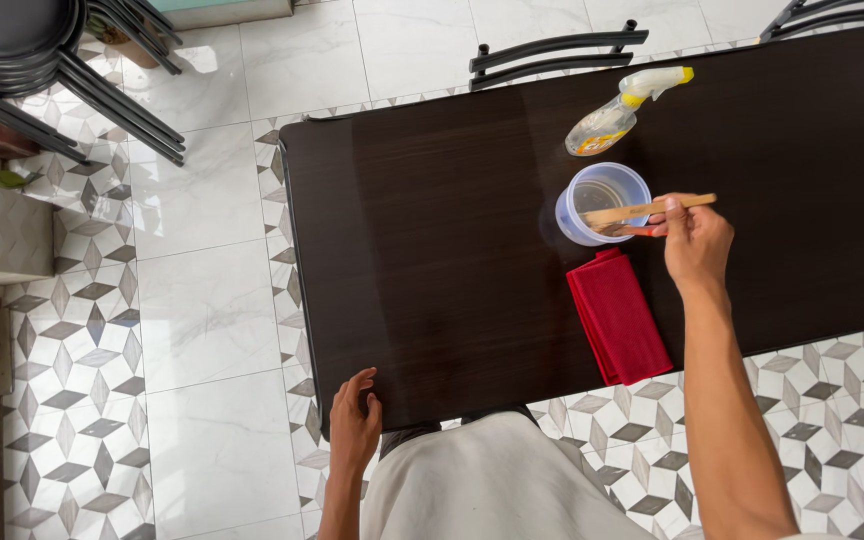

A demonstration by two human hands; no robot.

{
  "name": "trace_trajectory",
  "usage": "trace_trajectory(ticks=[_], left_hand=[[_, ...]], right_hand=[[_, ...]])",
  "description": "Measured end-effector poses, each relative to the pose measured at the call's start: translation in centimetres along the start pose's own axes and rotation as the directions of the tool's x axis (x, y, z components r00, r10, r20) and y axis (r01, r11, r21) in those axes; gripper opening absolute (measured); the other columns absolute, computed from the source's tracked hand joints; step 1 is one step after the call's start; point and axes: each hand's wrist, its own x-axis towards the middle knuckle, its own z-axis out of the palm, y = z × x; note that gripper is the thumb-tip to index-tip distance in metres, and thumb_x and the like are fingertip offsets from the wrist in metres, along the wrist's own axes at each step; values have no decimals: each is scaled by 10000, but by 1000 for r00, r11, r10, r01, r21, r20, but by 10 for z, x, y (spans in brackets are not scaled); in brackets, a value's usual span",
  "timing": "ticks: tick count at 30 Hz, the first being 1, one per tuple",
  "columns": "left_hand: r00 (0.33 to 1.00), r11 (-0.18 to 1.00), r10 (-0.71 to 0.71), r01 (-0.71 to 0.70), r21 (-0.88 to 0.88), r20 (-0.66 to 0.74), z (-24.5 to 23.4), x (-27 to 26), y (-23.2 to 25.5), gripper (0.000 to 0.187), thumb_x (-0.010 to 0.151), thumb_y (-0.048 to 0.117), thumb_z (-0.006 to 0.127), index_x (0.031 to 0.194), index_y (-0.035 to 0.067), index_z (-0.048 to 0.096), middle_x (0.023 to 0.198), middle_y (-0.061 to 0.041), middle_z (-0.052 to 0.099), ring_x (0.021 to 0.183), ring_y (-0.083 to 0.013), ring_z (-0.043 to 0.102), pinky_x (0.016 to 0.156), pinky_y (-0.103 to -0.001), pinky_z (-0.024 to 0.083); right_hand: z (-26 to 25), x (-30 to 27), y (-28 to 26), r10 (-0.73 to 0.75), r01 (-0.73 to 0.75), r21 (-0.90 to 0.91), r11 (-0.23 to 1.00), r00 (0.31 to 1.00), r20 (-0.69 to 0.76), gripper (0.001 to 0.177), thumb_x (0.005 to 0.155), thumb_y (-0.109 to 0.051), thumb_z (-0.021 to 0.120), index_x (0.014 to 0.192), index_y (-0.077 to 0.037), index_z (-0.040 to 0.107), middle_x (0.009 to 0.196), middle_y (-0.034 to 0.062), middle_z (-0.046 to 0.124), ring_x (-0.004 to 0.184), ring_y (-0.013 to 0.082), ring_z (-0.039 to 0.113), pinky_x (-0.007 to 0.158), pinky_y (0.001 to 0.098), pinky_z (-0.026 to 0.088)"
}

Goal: The person scrubs a dark wooden table with a small brush and liquid from a container, then wipes the surface with a red cloth. The person repeats the scrubbing and wiping cycle across different sections of the table.

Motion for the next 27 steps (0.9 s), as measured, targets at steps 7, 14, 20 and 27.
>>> trace_trajectory(ticks=[7, 14, 20, 27], left_hand=[[999, 998, -29, 28, 56, 30, -41, 18, -38, 405, 903, 94, 569, 1293, 161, 654, 1206, -92, 677, 1113, -263, 608, 866, -405, 510], [999, 996, 43, -45, 83, 26, -62, 27, -76, 416, 883, 88, 577, 1291, 124, 655, 1267, -125, 604, 1209, -323, 546, 985, -455, 482], [1000, 998, 7, -8, 57, 19, -72, 26, -87, 438, 871, 88, 576, 1302, 119, 644, 1255, -135, 591, 1225, -321, 548, 983, -455, 487], [998, 999, -44, 45, 27, -33, -59, 18, -75, 480, 852, 85, 580, 1331, 100, 611, 1382, -166, 517, 1264, -354, 530, 1008, -459, 474]], right_hand=[[9, -2, -12, 103, -105, -18, 994, 993, -59, 277, 1139, -182, 544, 1093, 33, 713, 911, 106, 733, 749, 118, 664, 703, 273, 555], [10, -13, -9, 145, -142, 30, 989, 973, -182, 274, 1159, -166, 531, 1086, 40, 697, 904, 108, 739, 734, 111, 696, 604, 225, 530], [0, -46, -3, 202, -129, 218, 967, 912, -357, 258, 1153, -119, 495, 1081, 35, 688, 903, 142, 751, 719, 125, 733, 582, 192, 532], [13, -75, -11, 276, -22, 717, 697, 931, -240, 212, 1146, -106, 577, 1109, 78, 675, 978, 219, 743, 808, 246, 741, 728, 310, 582]])
